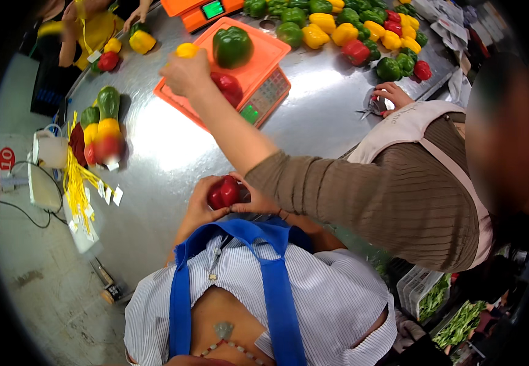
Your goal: The person selects green, yellow, and red bell peppers from a pile, places them on a digital scale, and then bundles them together using a yellow plastic tie. The person repeats this process multiple times, creating several bundles of three peppers each.
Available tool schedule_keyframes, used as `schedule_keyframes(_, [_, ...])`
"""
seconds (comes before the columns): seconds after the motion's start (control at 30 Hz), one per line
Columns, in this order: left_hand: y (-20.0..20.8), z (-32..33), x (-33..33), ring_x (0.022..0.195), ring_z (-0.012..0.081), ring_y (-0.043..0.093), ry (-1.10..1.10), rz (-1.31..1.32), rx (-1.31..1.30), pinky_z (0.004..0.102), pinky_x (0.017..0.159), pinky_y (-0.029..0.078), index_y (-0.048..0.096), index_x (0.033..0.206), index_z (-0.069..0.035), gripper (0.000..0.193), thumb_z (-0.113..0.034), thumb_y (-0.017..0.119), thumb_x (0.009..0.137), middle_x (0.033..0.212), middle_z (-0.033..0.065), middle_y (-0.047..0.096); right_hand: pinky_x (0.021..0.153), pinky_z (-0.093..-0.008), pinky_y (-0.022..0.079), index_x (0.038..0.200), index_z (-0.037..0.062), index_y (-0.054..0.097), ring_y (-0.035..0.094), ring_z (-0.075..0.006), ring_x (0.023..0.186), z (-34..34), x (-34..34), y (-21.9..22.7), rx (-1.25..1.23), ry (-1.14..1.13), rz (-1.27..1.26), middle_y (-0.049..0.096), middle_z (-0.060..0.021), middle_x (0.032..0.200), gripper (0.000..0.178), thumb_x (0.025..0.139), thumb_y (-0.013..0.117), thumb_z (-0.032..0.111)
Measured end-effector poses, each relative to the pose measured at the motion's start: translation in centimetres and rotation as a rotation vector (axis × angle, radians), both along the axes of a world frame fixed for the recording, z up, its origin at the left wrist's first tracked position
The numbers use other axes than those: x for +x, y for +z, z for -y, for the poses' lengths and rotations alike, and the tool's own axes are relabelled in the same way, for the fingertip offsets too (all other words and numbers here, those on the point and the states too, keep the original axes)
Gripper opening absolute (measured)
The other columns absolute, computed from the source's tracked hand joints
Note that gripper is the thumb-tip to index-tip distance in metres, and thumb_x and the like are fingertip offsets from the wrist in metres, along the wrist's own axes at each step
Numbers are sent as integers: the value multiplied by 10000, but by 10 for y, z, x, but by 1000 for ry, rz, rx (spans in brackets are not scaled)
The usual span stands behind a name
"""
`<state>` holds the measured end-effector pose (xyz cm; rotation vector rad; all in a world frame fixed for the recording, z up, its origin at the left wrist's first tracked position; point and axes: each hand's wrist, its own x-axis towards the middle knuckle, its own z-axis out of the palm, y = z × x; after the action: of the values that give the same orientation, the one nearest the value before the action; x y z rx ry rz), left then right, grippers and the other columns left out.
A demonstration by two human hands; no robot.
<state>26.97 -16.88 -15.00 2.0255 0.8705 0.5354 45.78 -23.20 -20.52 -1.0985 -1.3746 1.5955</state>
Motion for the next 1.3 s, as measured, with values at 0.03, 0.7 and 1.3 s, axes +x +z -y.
schedule_keyframes(0.03, [-2,0,7,1035,340,458,-29,-16,30,400,890,384,472,1122,-58,678,-115,753,508,1096,161,491,923,-362,380,1333,27,194,357,-252,1190,2,7,-1,32,-6,68,332,-163,1300,909,666,739,318])
schedule_keyframes(0.7, [52,-40,22,1093,250,452,59,91,-231,367,855,424,446,1176,-74,692,-157,769,569,1184,110,453,898,-332,382,1341,44,187,414,-220,1150,4,42,10,-118,-165,-305,371,-148,1280,880,680,723,267])
schedule_keyframes(1.3, [120,-101,-57,1104,275,431,442,141,70,374,904,392,411,1223,-53,750,-303,751,604,1213,140,417,710,-352,477,985,95,530,509,-231,942,-249,-10,113,905,-261,1639,492,-75,1030,344,699,645,248])
